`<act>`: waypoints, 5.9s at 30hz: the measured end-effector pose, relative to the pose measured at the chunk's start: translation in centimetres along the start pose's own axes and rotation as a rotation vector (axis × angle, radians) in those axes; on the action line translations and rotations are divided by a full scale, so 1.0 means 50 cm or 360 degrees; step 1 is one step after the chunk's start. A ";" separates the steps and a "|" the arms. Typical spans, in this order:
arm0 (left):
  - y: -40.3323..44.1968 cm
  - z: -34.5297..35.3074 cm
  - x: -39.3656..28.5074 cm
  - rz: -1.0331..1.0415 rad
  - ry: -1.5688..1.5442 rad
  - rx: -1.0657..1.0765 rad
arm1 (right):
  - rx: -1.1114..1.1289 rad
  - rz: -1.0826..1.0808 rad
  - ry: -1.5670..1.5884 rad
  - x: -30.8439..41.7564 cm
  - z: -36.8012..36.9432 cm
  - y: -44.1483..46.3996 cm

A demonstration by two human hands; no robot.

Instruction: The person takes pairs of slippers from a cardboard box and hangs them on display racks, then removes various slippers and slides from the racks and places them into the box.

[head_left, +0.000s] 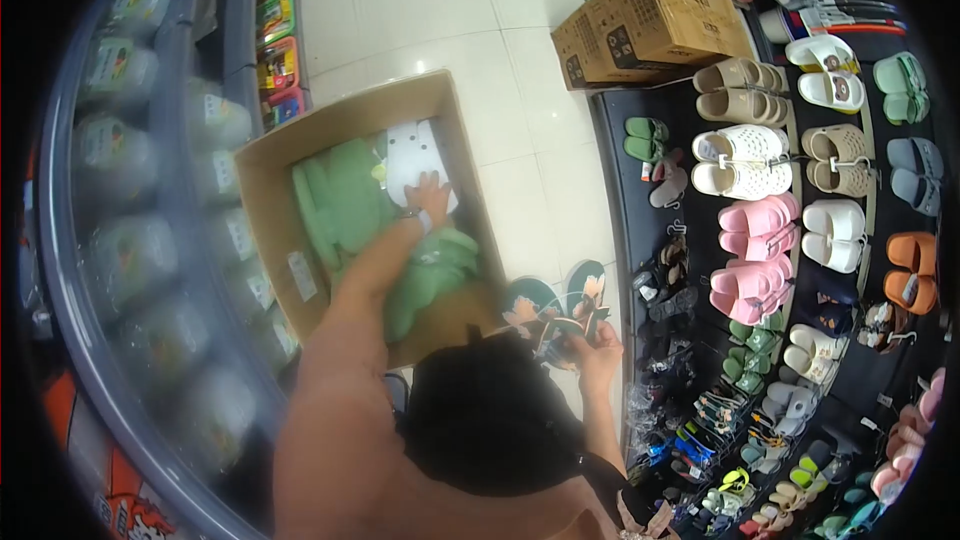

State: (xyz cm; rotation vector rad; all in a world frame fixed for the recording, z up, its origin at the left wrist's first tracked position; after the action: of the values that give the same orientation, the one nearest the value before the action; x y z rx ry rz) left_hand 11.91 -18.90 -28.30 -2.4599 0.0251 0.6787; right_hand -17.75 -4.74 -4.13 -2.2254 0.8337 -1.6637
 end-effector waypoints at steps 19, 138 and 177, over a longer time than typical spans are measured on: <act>-0.104 -0.192 -0.008 0.0328 -0.0159 -0.0694 | -0.0181 -0.0083 0.0251 -0.039 -0.145 -0.033; -0.727 1.149 -2.185 0.0570 -0.1520 0.0977 | -0.1979 -0.0549 0.1479 -1.361 -2.355 -0.100; -0.782 0.877 -2.045 0.0854 -0.1813 0.0979 | -0.1721 -0.1473 -0.0705 -0.492 -1.768 -0.390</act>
State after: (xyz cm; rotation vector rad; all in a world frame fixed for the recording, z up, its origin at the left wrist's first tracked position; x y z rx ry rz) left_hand -90.98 23.96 10.26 -1.2179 0.3864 1.8679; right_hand -99.29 37.60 14.65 -3.9784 0.6754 -0.8157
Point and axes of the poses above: each hand's wrist, its own y-axis towards the middle knuckle, its own z-axis out of the palm, x = y × z, the point moved 10 cm from there along y, towards the middle knuckle, and after that the axes turned 6 degrees about -y, right-handed, at the moved point
